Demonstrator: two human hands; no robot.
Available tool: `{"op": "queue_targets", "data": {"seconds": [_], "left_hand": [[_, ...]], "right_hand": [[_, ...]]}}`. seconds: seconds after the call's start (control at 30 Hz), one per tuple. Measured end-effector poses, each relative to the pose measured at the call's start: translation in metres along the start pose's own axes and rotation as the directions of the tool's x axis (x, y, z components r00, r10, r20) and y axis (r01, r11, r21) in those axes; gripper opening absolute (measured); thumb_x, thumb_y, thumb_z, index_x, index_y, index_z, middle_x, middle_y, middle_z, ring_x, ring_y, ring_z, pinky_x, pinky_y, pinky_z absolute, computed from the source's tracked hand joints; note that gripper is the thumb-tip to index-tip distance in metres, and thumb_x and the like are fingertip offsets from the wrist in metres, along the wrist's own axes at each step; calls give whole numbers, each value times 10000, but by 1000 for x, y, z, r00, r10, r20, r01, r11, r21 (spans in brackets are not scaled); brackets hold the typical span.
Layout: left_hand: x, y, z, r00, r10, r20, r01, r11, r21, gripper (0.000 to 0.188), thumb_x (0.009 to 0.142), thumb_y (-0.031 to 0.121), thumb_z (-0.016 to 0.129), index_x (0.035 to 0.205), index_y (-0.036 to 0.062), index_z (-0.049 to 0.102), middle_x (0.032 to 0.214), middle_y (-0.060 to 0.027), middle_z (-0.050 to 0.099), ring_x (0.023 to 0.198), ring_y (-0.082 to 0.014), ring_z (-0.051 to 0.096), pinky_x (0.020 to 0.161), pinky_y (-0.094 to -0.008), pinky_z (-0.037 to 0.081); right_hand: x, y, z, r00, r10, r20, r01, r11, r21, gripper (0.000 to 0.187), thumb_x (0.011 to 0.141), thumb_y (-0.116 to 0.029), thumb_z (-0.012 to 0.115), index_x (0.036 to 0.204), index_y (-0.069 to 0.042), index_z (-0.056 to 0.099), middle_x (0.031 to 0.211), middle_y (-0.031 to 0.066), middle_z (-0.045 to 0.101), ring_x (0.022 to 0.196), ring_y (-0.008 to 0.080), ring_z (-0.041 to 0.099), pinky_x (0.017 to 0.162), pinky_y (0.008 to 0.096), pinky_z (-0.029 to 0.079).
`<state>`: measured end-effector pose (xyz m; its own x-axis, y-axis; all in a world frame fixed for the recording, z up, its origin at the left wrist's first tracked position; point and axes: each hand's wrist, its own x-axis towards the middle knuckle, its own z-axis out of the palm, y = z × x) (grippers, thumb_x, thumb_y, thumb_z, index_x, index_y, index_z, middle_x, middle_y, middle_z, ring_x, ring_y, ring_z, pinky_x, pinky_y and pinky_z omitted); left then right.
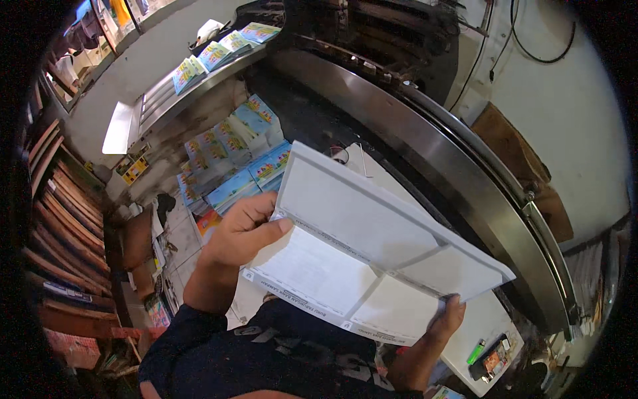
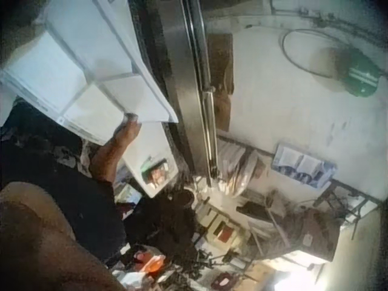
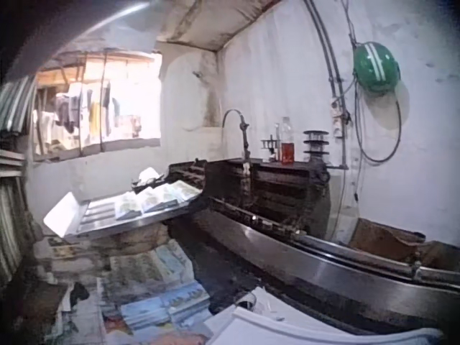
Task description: The person organizes printed paper booklets on a metal table, fan-sorting a stack and moving a finished stack to a floor-level pallet.
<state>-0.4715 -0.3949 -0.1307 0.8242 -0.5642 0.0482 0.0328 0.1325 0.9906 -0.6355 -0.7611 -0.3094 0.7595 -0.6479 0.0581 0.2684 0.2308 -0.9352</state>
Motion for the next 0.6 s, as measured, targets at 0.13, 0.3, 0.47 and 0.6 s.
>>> {"op": "queue_targets", "data": {"seconds": [0.13,0.3,0.47,0.6], "left_hand": [[-5,-3,-2,997,81,14,-82,991,102,203,969,83,553,1119,-44,606,954,-31,654,874,-59,580,734,-235,459],[-3,-5,-15,978,201,62,-209,954,214,155,932,68,595,1057,0,656,998,-62,680,923,-121,619,805,-244,474],[8,-18,-49,974,181,135,-205,961,187,128,916,31,582,989,11,685,1035,-122,701,993,-176,645,868,-297,500],[31,-35,-46,948,141,286,-207,954,217,138,910,35,574,988,-1,682,1046,-128,705,992,-216,660,872,-325,500]], "right_hand": [[-1,0,-5,993,-109,48,110,994,-15,556,937,-307,595,1331,64,471,1241,160,584,1155,290,547,1043,411,381],[-2,-15,12,972,-161,172,155,987,48,479,863,-311,687,1138,49,533,1071,200,637,957,290,630,874,428,497],[5,-56,26,935,47,351,-52,999,3,277,775,-146,722,965,4,587,852,128,663,742,206,635,729,325,514],[33,-65,67,685,214,696,116,912,-394,701,905,-498,627,1313,62,518,1235,178,620,1095,313,627,915,450,493]]}}
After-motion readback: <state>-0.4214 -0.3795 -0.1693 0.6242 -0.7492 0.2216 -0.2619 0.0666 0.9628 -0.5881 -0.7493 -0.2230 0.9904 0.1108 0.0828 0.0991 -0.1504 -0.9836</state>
